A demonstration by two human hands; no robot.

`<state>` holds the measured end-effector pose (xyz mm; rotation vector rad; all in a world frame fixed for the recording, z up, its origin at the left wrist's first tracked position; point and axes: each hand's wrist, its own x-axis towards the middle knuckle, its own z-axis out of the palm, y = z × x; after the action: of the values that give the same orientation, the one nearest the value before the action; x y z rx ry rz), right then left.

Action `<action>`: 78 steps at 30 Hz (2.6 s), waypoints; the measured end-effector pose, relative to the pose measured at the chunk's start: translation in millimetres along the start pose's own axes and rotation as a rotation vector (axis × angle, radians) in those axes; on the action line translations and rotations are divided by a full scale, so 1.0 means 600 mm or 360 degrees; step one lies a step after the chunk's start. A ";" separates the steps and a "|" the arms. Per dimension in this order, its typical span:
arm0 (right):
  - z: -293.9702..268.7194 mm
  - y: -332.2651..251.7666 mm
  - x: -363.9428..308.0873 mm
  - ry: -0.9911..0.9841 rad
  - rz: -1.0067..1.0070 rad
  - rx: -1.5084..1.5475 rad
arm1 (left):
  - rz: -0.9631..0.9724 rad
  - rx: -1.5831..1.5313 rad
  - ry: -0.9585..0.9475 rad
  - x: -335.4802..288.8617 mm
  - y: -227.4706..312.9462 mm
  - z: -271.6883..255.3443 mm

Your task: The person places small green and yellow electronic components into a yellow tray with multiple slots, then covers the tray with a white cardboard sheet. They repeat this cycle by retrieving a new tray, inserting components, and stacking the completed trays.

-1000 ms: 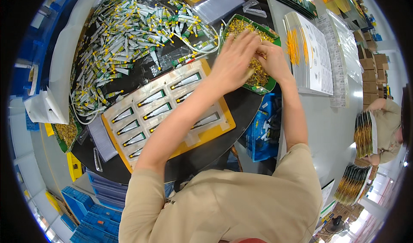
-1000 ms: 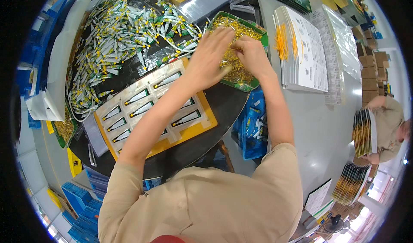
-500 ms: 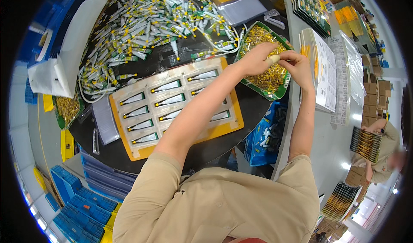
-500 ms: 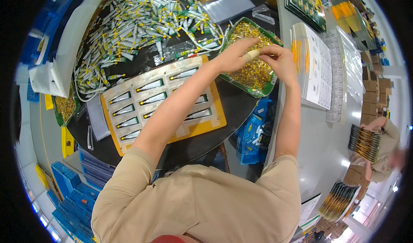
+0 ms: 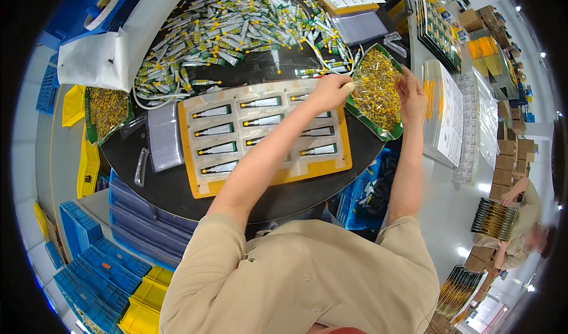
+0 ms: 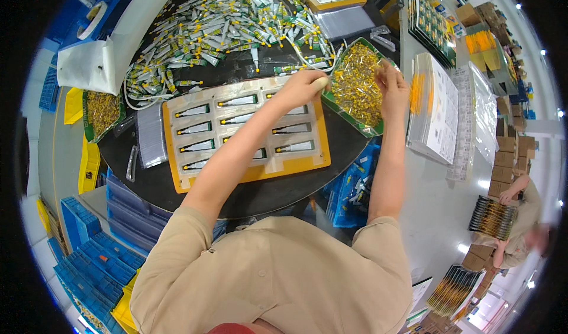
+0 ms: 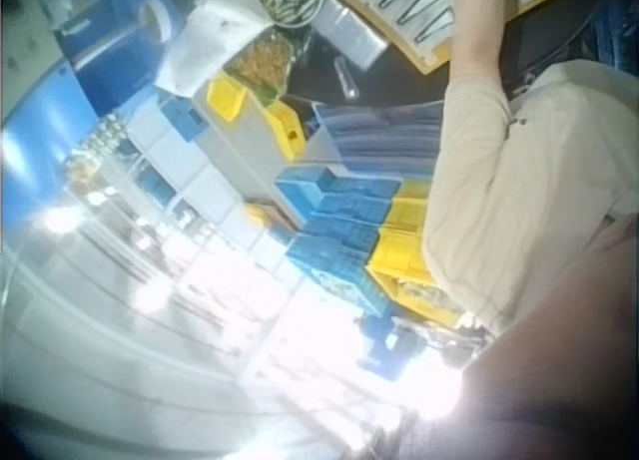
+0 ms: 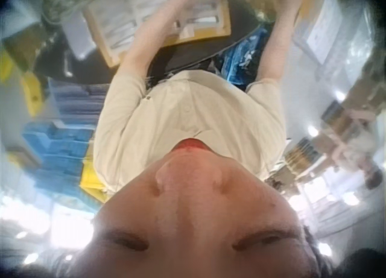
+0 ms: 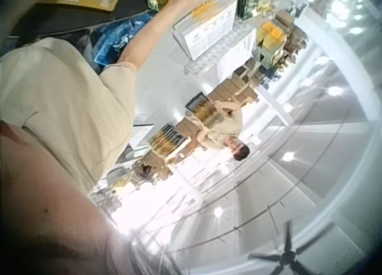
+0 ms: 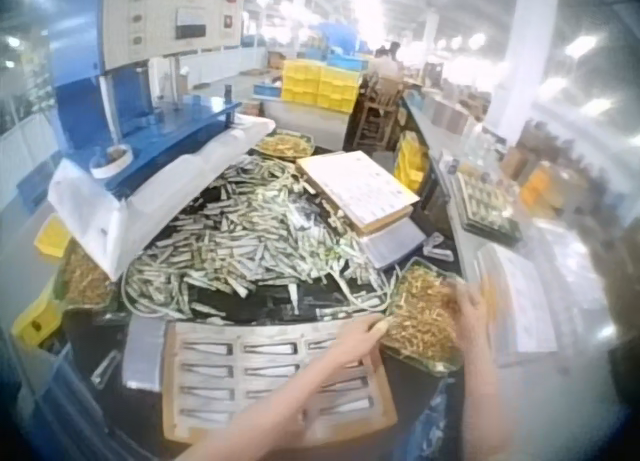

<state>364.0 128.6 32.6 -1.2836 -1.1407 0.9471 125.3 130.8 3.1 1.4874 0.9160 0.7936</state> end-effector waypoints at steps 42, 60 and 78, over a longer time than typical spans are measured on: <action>0.272 0.044 -0.161 -0.1010 -0.1013 -0.0871 | 0.0416 0.1448 0.0842 -0.357 -0.069 -0.288; 0.113 0.048 -0.215 -0.0702 -0.1034 -0.1286 | 0.0214 0.1417 0.0450 -0.380 -0.015 -0.093; 0.248 0.035 -0.251 -0.0726 -0.1273 -0.0889 | 0.0221 0.1239 0.0724 -0.387 -0.024 -0.114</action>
<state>189.2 16.2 -12.4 -0.8771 -2.1685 0.3116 -44.5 -42.3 0.6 2.0971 1.5981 0.9529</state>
